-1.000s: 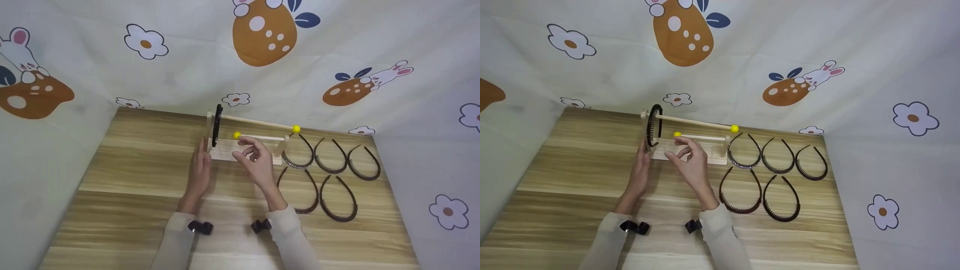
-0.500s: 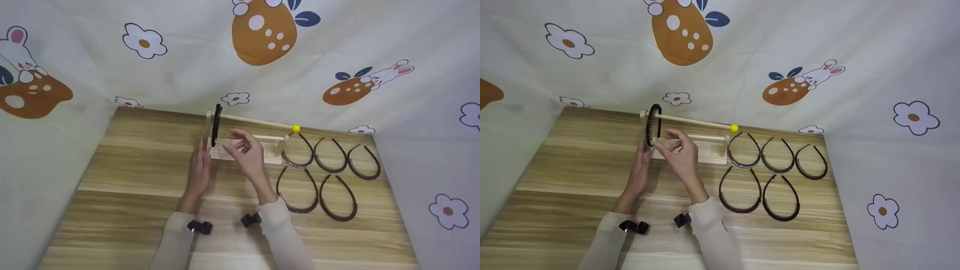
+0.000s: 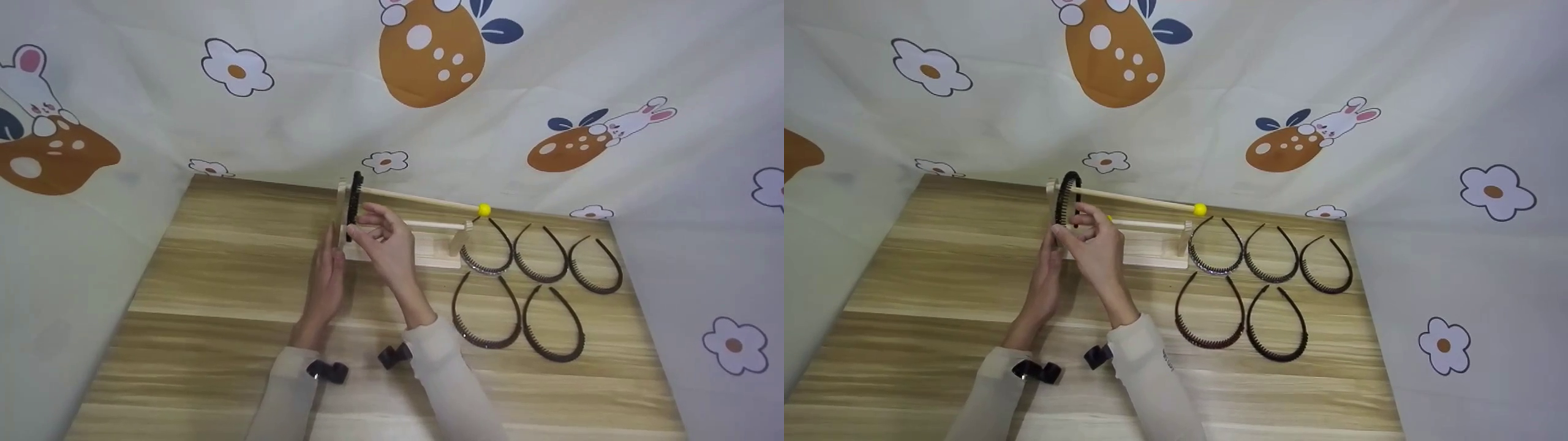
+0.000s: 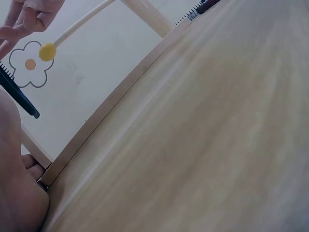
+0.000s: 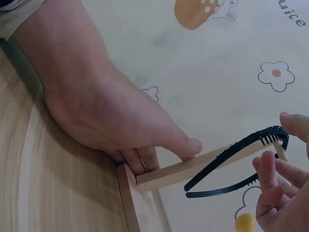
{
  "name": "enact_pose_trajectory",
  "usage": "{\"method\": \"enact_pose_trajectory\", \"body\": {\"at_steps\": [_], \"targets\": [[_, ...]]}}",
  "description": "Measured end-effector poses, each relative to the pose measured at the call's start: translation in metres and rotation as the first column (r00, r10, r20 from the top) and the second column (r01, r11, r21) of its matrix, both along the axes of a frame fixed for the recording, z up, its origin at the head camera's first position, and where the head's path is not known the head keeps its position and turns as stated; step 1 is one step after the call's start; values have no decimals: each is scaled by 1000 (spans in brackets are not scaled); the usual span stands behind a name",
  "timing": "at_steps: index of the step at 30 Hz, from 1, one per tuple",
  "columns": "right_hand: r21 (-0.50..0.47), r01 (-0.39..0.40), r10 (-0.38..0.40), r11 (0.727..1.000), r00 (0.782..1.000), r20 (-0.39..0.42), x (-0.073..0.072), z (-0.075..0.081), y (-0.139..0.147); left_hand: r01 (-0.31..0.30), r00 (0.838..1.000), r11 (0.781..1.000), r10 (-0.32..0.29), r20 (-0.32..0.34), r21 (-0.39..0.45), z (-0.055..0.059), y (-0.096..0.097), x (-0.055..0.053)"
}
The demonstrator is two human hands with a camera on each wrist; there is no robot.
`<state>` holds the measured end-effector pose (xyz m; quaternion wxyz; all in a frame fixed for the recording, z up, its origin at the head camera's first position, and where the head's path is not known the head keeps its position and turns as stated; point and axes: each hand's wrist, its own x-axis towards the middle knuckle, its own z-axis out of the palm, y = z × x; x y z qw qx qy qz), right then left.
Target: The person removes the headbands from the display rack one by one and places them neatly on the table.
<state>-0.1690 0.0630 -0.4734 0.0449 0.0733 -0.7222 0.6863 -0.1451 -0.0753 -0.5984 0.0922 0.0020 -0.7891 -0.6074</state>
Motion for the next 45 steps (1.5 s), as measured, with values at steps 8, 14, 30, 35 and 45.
{"method": "enact_pose_trajectory", "body": {"at_steps": [8, 14, 30, 35, 45], "targets": [[-9, 30, -30, 1000, 1000, 9, 0, 0, -11, 7, 1000, 999, -7, -3, -36, 3, 1, 1], [-48, 29, -31, 998, 999, -28, -2, -2, -16, 5, 1000, 999, -6, -23, -46, 2, 1, 1], [-96, 2, -14, 995, 991, -130, 1, -3, -16, -8, 1000, 998, 6, -22, -68, 1, 0, 0], [-95, 7, -20, 995, 990, -138, 3, 2, -12, 7, 1000, 1000, -7, -2, -30, 1, 0, 1], [-96, 17, -35, 995, 981, -192, 4, 10, -3, 25, 1000, 1000, -25, 1, -8, 1, -1, 2]]}}
